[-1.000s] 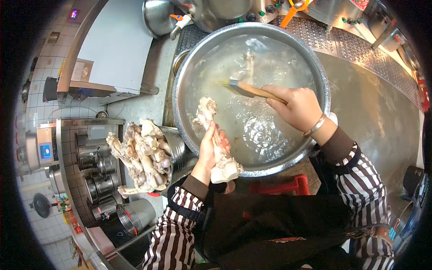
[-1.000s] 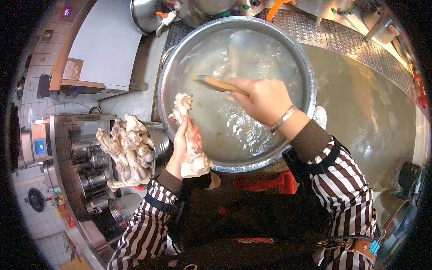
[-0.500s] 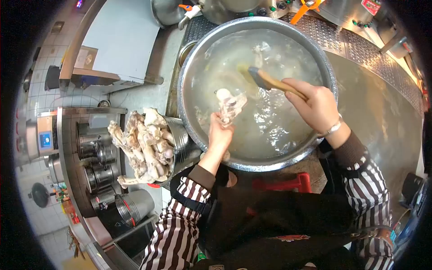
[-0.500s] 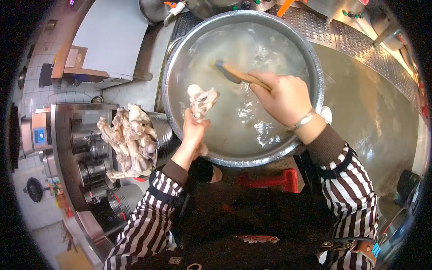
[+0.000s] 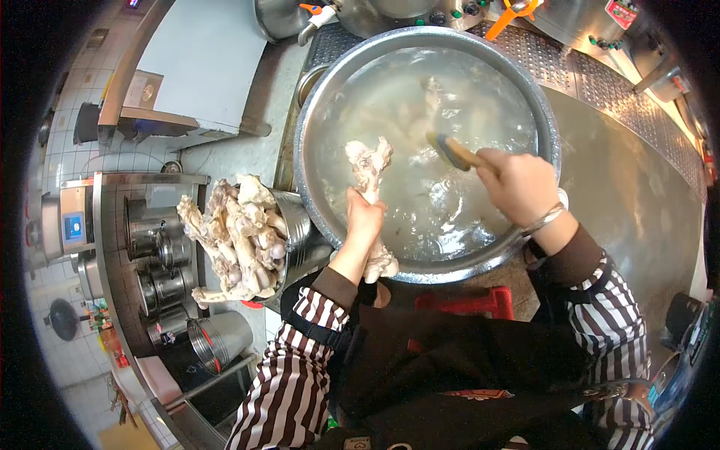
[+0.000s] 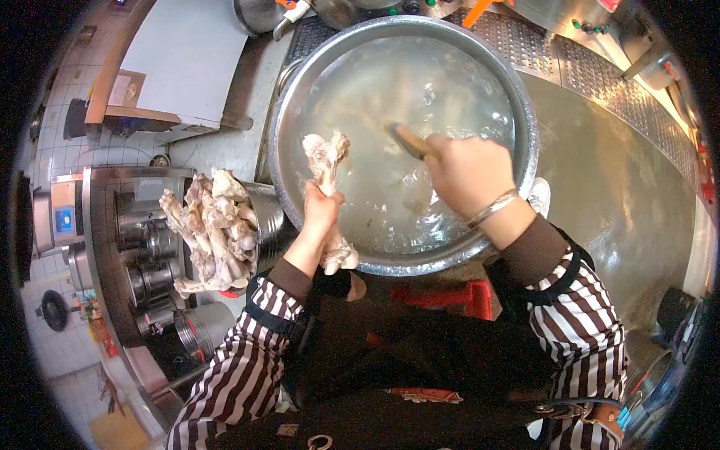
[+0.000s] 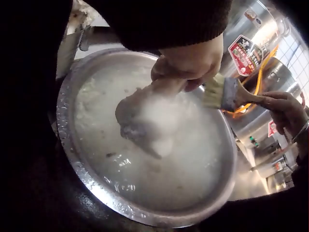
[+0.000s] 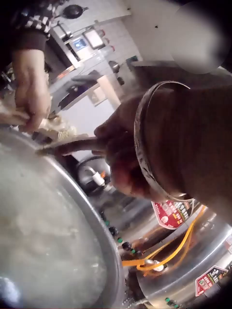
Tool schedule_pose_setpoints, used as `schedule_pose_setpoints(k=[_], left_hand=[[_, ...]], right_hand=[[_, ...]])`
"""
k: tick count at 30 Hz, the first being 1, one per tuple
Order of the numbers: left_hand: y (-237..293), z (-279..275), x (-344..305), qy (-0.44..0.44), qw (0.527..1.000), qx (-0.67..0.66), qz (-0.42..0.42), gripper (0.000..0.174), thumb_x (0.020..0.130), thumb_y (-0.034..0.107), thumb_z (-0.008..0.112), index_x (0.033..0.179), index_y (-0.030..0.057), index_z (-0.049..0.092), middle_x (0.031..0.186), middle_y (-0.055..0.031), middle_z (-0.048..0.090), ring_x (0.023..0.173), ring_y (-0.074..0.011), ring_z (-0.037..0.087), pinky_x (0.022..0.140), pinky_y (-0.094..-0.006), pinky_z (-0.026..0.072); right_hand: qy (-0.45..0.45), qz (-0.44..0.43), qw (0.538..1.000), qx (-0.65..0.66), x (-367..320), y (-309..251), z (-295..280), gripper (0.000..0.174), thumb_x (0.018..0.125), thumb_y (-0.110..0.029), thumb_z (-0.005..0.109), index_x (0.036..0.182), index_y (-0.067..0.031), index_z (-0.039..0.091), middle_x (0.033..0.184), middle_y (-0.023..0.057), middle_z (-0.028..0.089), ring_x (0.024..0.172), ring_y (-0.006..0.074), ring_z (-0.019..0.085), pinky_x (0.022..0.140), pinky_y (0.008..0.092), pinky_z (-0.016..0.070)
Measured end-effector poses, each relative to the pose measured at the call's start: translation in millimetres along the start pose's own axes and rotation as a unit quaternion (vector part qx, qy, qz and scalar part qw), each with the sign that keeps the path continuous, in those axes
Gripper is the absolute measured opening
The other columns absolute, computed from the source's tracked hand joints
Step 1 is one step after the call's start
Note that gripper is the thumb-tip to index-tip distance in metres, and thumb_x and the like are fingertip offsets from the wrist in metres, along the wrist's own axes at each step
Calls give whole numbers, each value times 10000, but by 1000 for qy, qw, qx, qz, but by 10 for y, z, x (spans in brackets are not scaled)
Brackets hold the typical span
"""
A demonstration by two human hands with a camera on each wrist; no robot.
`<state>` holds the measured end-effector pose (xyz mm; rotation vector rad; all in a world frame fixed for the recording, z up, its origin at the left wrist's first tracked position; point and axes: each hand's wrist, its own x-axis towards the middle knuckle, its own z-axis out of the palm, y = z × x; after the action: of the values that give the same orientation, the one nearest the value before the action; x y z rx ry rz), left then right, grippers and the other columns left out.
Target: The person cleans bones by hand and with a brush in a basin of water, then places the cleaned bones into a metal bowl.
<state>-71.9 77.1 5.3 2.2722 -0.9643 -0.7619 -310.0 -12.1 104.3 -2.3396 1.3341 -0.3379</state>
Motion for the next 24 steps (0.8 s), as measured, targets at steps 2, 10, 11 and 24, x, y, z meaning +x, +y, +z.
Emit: schedule_pose_setpoints(k=[2, 10, 11, 24], left_hand=[[58, 5, -38, -22, 961, -269, -56, 405, 639, -72, 544, 1007, -18, 383, 947, -150, 515, 824, -237, 539, 722, -321, 437], [161, -204, -28, -55, 891, -450, 22, 529, 616, -170, 488, 1095, 45, 427, 1063, -89, 472, 1069, -244, 445, 894, -375, 360], [140, -210, -6, -55, 891, -449, 22, 529, 616, -170, 488, 1095, 45, 427, 1063, -89, 472, 1069, -244, 445, 894, -375, 360], [87, -343, 153, -225, 803, -534, 140, 360, 622, -81, 566, 950, 55, 504, 931, -46, 515, 1038, -241, 456, 975, -418, 297]], right_hand=[[47, 13, 997, 54, -1, 59, -22, 204, 755, -222, 579, 938, -141, 616, 667, 117, 599, 615, 289, 586, 564, 363, 465], [123, -66, 975, 172, 32, 0, -25, 215, 758, -184, 574, 966, -143, 611, 646, 109, 599, 580, 266, 590, 513, 347, 461], [137, -90, 961, 224, 22, -28, -48, 240, 754, -157, 585, 991, -130, 607, 657, 105, 605, 575, 251, 594, 506, 323, 461], [90, -160, 970, 158, 41, 138, -113, 278, 740, -118, 612, 1017, -105, 602, 646, 115, 591, 530, 244, 574, 507, 289, 447]])
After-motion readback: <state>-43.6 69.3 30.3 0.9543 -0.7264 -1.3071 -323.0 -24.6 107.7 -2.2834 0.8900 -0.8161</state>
